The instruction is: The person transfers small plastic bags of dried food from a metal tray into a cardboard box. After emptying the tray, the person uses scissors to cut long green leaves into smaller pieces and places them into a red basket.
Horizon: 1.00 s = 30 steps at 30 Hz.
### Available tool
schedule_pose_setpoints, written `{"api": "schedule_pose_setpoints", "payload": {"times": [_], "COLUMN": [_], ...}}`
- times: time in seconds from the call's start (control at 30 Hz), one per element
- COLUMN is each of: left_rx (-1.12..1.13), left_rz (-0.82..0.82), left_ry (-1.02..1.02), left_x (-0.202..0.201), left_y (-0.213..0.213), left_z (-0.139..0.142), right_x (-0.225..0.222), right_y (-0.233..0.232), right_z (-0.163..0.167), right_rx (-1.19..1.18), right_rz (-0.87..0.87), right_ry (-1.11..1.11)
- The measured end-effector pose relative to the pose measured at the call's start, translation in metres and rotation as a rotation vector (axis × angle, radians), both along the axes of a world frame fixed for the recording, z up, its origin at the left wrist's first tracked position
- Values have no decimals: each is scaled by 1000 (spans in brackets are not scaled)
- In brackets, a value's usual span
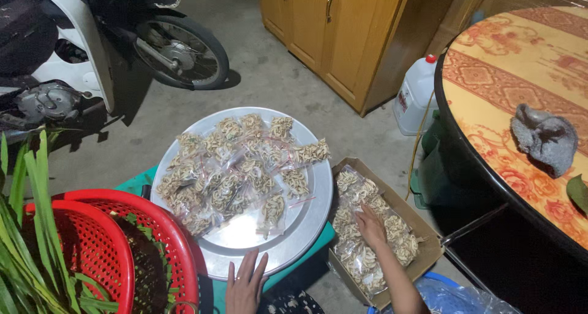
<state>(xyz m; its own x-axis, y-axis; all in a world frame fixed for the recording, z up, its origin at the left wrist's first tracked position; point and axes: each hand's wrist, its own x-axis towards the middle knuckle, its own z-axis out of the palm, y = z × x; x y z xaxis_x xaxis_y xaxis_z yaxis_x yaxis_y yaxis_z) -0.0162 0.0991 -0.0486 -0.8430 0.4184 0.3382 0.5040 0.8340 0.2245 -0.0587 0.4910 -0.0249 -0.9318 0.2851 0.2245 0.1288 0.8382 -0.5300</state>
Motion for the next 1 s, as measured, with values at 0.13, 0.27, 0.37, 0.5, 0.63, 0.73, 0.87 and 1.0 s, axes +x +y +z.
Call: {"api": "schedule_pose_setpoints", "payload": {"times": [0.13,0.27,0.37,0.5,0.63,0.73,0.87,1.0], "left_rx": [22,79,90,110,127,140,136,108], "left_rz": [-15,-29,-28,-41,-48,-55,-47,-47], "left_ry": [-35,23,35,49,89,96,61,61], "left_x": [-3,1,3,6,5,4,7,7], "left_y": [-6,-10,-11,-15,-19,-22,-25,-28], "left_z": [4,6,8,12,15,15,15,14], "right_x": [-9,-35,-61,-79,-71,-63,-53,-31], "right_y": [-6,-45,-82,-128,-156,-155,-142,-133], "right_z": [9,33,62,97,105,96,85,74], "right_rx": [-94,-389,-476,-47,95,163,216,186], "right_rz": [-29,95,65,12,64,149,276,324], "right_ry": [177,382,138,-212,-213,-2,356,479]}}
